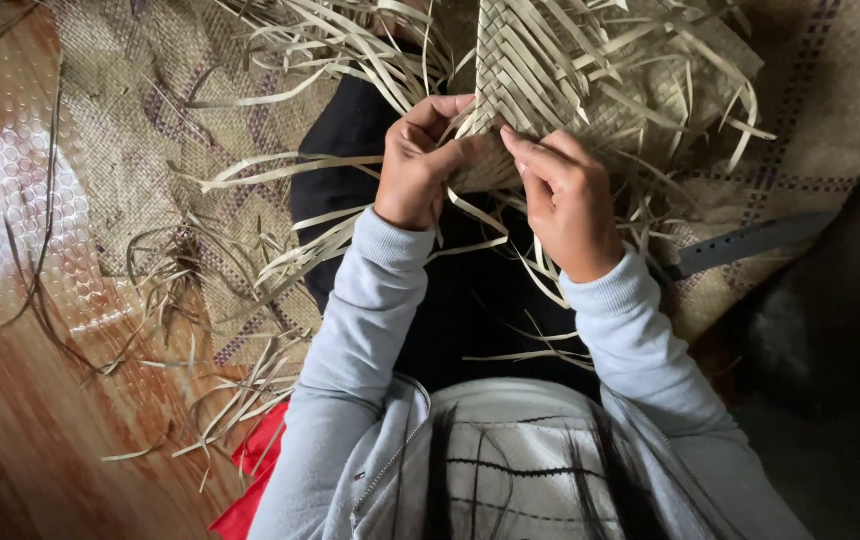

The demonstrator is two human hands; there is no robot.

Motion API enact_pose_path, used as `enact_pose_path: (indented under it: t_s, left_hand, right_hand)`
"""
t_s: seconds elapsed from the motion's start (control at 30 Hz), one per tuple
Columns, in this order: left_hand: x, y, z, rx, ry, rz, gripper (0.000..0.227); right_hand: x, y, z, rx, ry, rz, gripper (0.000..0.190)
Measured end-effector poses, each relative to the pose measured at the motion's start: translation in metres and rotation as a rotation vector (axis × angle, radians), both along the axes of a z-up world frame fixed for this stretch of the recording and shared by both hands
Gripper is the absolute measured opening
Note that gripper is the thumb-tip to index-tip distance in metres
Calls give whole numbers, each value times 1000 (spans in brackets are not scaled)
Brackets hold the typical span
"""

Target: Hand-weaving natural fibers together to create a traditional mat or container.

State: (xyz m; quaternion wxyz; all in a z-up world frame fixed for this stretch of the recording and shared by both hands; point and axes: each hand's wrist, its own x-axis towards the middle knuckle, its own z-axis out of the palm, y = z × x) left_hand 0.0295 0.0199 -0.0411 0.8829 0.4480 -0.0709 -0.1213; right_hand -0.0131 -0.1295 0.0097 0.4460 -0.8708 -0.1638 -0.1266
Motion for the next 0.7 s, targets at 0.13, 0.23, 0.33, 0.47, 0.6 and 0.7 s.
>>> enact_pose_path:
  t_s: [0.13, 0.23, 0.33, 0.47, 0.6, 0.7]
  left_hand:
    - [0, -1, -8, -1, 38, 33, 28]
    - [-1, -4, -12, 4, 23, 75, 27]
    - [-1, -6, -13, -25, 43, 66, 26]
    - [-4, -7, -17, -57, 39, 33, 25]
    - [-5, -9, -12, -16, 23, 62, 23]
    - [-5, -21, -11, 27, 132, 255, 29]
  right_hand:
    - [0, 2, -6, 48, -10, -39, 30]
    - [-1, -3, 2, -25, -7, 12, 29]
    - [-3, -7, 9, -53, 30, 57, 28]
    - [-5, -5, 8, -100, 24, 19, 29]
    - [-4, 0, 10, -82, -26, -11, 26]
    - [-3, -5, -16, -8, -119, -35, 29]
